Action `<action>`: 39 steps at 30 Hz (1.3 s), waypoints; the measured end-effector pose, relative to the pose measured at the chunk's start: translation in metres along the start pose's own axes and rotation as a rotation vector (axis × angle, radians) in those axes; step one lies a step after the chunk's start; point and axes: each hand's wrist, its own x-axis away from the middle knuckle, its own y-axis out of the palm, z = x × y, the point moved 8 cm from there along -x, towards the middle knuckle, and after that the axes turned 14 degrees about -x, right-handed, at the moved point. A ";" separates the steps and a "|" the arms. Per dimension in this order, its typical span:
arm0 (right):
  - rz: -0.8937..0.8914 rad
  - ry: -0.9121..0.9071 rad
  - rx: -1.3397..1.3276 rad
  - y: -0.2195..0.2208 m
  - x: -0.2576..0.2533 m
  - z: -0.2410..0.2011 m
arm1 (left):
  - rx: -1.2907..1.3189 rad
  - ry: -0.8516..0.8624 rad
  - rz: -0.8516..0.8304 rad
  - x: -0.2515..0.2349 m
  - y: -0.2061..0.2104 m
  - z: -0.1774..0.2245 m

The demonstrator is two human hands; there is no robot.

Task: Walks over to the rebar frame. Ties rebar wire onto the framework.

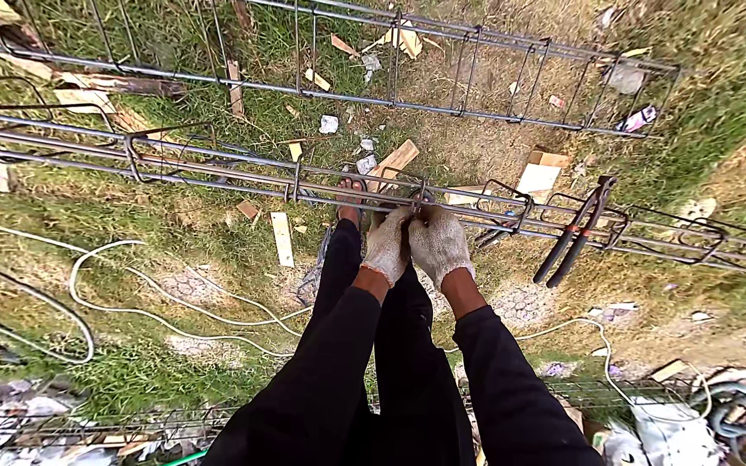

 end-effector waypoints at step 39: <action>0.071 -0.315 -0.200 -0.012 0.014 0.026 | -0.313 0.239 -0.120 -0.004 -0.006 -0.002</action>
